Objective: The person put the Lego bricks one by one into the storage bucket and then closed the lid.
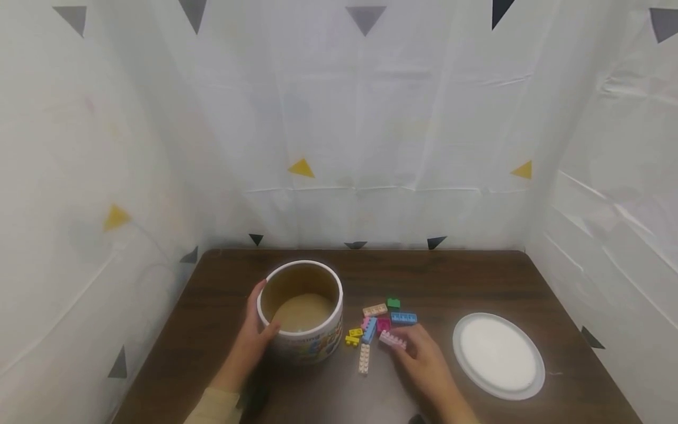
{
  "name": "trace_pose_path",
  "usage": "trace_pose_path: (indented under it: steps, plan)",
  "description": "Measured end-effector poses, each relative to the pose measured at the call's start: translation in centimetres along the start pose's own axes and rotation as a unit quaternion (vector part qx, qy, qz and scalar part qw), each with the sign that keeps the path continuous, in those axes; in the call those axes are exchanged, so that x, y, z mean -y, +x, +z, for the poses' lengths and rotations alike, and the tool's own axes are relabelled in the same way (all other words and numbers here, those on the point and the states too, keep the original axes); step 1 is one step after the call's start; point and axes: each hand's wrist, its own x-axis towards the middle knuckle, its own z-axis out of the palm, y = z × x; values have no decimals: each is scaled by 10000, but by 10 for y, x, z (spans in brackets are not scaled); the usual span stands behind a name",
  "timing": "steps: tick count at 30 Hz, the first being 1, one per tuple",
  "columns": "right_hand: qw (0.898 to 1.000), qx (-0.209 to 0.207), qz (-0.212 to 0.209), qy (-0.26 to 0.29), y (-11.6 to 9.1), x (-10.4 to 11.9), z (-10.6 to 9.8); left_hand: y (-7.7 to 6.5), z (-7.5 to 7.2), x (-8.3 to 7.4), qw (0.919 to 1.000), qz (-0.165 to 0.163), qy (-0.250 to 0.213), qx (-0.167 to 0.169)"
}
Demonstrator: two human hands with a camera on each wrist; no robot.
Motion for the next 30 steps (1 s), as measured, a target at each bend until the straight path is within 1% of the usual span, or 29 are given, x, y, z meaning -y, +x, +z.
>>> trace_pose_path:
  steps: [3, 6, 8, 11, 13, 14, 16, 17, 19, 21, 23, 25, 27, 30]
  plan:
    - [10000, 29, 24, 45, 0, 2, 0, 0, 1, -1, 10000, 8, -30, -9]
    - [9999, -6, 89, 81, 1, 9, -3, 0, 2, -1, 10000, 45, -36, -20]
    - [9999, -83, -21, 85, 3, 16, -6, 0, 2, -1, 10000, 45, -22, -22]
    - [9988, -248, -368, 205, 11, 32, -13, -1, 3, -1, 10000, -4, -37, -14]
    - [9967, -343, -615, 409, 19, 47, -20, -1, 2, -1, 10000, -40, -39, -30]
    - [9953, -391, -681, 569, 25, 55, -23, -1, 2, 0, 10000, -52, -23, -43]
    - [9920, -452, -663, 979, 37, 74, -27, -1, 1, 1, 10000, -55, 33, -71]
    - [9890, -480, -627, 1249, 44, 82, -28, 0, 0, 2, 9999, -58, 55, -79]
    - [9799, -587, -551, 1825, 57, 99, -26, 0, -1, 3, 10000, -60, 40, -47]
    - [9673, -720, -541, 2370, 70, 115, -19, -1, -2, 2, 10000, -68, 4, -9]
    - [9538, -875, -669, 2794, 82, 129, -8, -1, -2, 2, 10000, -67, -20, 0]
    - [9444, -978, -822, 3029, 93, 143, 4, 0, -1, 1, 10000, -59, -62, -1]
    - [9377, -1058, -991, 3156, 102, 156, 16, 1, -1, 1, 10000, -25, -20, -30]
    - [9313, -1090, -1200, 3261, 113, 172, 32, 2, 1, 2, 10000, 3, -2, -18]
